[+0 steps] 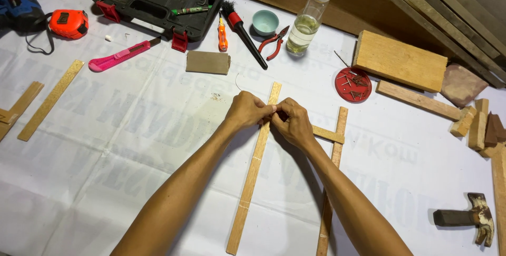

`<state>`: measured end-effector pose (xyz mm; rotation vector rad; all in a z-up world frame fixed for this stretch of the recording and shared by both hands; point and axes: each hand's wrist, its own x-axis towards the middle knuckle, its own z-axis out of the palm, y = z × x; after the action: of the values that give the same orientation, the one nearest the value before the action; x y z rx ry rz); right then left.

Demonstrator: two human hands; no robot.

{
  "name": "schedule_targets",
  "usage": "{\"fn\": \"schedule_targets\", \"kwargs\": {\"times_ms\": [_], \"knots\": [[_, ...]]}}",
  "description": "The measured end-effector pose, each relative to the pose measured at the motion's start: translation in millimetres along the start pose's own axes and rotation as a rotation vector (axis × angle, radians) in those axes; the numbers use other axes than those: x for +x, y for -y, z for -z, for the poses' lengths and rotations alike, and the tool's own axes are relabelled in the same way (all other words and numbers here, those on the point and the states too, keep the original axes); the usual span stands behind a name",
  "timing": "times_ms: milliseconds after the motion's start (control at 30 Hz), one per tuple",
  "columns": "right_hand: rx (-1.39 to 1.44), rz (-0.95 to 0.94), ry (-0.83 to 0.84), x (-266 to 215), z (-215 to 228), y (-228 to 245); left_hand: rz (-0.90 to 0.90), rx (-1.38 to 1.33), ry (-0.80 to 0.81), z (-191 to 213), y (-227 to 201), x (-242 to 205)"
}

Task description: The person assembles a small ladder-like frame from thin wooden strips on a workbench. They align cross pieces against two uprights, take nails from a red container, and hammer the nails to fasten each joint, adding rungs one at a time to build the frame.

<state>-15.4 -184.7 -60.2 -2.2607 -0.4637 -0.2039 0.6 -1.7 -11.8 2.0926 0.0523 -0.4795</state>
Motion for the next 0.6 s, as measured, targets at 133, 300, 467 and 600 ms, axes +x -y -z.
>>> {"fn": "schedule_targets", "kwargs": {"times_ms": [133, 300, 467, 600], "knots": [[0.005, 0.014, -0.006, 0.0, 1.8, 4.3, -0.010, -0.001, -0.003, 1.5, -1.6, -4.1], [0.053, -0.011, 0.038, -0.4, 6.4, 7.9, 0.031, -0.061, -0.005, 7.7, -8.8, -15.7], [0.043, -0.002, 0.027, -1.5, 11.3, 18.7, 0.003, -0.178, -0.040, -2.6, 11.7, -5.8], [-0.009, 0.059, 0.015, -4.0, 11.2, 18.4, -0.065, -0.142, -0.097, -5.4, 14.7, -14.8]]}}
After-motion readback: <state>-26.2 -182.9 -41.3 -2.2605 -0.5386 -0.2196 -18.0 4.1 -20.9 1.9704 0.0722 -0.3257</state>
